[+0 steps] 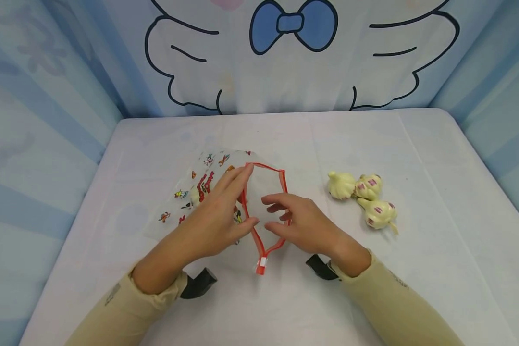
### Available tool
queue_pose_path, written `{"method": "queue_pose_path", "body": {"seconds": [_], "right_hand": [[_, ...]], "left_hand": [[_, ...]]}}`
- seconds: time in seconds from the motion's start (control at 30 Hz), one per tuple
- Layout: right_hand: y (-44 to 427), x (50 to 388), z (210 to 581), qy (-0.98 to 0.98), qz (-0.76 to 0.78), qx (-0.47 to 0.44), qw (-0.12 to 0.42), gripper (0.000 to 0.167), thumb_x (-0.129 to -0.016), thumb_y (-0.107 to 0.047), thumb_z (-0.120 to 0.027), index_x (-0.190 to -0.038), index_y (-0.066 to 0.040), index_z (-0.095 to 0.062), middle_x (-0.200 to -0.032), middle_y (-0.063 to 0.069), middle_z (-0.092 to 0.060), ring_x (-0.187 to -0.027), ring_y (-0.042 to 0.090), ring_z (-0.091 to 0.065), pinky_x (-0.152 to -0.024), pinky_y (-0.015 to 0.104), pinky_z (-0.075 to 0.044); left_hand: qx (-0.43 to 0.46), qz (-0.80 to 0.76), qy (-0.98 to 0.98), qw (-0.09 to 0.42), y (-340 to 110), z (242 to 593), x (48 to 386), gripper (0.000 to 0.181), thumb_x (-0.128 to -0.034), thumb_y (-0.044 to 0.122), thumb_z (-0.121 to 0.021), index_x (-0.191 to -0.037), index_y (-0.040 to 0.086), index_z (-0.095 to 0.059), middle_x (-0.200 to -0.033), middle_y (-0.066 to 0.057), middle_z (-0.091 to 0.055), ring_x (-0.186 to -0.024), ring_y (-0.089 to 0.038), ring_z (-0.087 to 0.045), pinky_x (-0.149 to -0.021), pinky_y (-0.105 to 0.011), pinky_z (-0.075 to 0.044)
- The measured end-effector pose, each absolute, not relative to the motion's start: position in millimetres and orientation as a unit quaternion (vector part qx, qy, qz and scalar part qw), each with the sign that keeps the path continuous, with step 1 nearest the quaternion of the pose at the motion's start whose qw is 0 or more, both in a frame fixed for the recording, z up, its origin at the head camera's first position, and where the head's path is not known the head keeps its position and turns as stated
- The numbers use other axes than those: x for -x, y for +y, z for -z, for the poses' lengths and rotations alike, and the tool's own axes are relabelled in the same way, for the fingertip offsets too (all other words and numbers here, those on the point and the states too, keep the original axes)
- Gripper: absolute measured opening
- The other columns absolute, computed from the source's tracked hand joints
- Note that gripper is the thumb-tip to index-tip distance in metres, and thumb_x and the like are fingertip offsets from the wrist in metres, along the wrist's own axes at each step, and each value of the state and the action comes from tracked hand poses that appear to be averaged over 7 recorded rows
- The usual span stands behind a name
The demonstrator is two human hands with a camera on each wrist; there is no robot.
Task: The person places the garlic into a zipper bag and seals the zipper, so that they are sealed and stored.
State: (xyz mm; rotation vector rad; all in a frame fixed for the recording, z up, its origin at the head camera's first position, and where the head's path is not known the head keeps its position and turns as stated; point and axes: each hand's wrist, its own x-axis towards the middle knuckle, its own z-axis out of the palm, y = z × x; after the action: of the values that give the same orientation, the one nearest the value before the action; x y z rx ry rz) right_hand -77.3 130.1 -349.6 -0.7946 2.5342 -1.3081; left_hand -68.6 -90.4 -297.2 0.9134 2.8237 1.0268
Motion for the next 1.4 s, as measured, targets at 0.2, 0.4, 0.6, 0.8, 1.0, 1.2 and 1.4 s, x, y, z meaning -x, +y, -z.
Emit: {"method": "queue_pose_path", "body": {"seconds": [0.2,0.4,0.6,0.8,1.0,1.2,1.4], "right_hand": [[146.3,78.3,343.0,0.857,0.443,0.256,0.057,0.047,-0.089,-0.008,-0.075,-0.132,0.001,-0.059,-0.129,0.010,-0.063,-0.109,0.024,-0.063,-0.090,0.038,-0.055],[165.7,84.3,336.8,0.870,0.442,0.218,0.019,0.047,-0.088,-0.007,-0.077,-0.132,0.000,-0.060,-0.127,0.010,-0.064,-0.109,0.024,-0.064,-0.089,0.040,-0.055],[185.2,94.0,329.8,0.881,0.442,0.170,0.002,0.046,-0.090,-0.008,-0.075,-0.132,-0.001,-0.060,-0.128,0.012,-0.063,-0.111,0.027,-0.062,-0.092,0.042,-0.053],[203.5,102.7,322.9,0.897,0.428,0.106,0.023,0.050,-0.092,-0.015,-0.073,-0.138,-0.005,-0.055,-0.134,0.011,-0.059,-0.119,0.029,-0.057,-0.098,0.048,-0.048],[216.0,112.3,320.1,0.916,0.392,0.079,0.035,0.053,-0.094,-0.020,-0.070,-0.142,-0.006,-0.052,-0.139,0.013,-0.055,-0.125,0.032,-0.051,-0.102,0.051,-0.044],[224.6,120.5,321.7,0.926,0.364,0.071,0.063,0.054,-0.095,-0.022,-0.067,-0.143,-0.004,-0.050,-0.142,0.016,-0.053,-0.126,0.034,-0.049,-0.104,0.051,-0.041],[230.3,129.0,323.8,0.936,0.331,0.063,0.104,0.053,-0.096,-0.023,-0.063,-0.144,-0.005,-0.049,-0.143,0.019,-0.050,-0.121,0.042,-0.051,-0.103,0.054,-0.040]], "left_hand": [[-0.281,-0.326,0.902,0.006,-90.0,297.8,68.4,0.095,-0.0819,0.012,-0.084,-0.157,0.001,-0.027,-0.154,-0.015,-0.035,-0.123,-0.026,-0.048,-0.084,-0.036,-0.057],[-0.275,-0.330,0.903,0.012,-90.1,298.3,67.8,0.095,-0.0826,0.014,-0.084,-0.158,0.003,-0.026,-0.155,-0.013,-0.033,-0.122,-0.024,-0.049,-0.085,-0.036,-0.057],[-0.275,-0.330,0.903,0.012,-90.5,298.3,67.2,0.095,-0.0828,0.014,-0.084,-0.158,0.003,-0.026,-0.155,-0.013,-0.033,-0.121,-0.023,-0.050,-0.083,-0.035,-0.057],[-0.279,-0.328,0.902,0.012,-89.6,298.8,67.7,0.095,-0.0832,0.015,-0.083,-0.158,0.004,-0.026,-0.155,-0.012,-0.034,-0.116,-0.022,-0.052,-0.079,-0.031,-0.057],[-0.278,-0.326,0.903,0.009,-89.7,299.4,67.9,0.095,-0.0834,0.015,-0.083,-0.158,0.004,-0.026,-0.155,-0.013,-0.034,-0.113,-0.021,-0.053,-0.078,-0.031,-0.057],[-0.280,-0.326,0.903,0.005,-89.8,299.5,68.2,0.095,-0.0832,0.014,-0.083,-0.158,0.003,-0.026,-0.155,-0.013,-0.034,-0.115,-0.022,-0.052,-0.079,-0.032,-0.057],[-0.280,-0.326,0.903,0.006,-89.5,299.3,68.4,0.095,-0.0832,0.013,-0.083,-0.158,0.003,-0.026,-0.154,-0.014,-0.034,-0.119,-0.023,-0.051,-0.081,-0.032,-0.057]]}}
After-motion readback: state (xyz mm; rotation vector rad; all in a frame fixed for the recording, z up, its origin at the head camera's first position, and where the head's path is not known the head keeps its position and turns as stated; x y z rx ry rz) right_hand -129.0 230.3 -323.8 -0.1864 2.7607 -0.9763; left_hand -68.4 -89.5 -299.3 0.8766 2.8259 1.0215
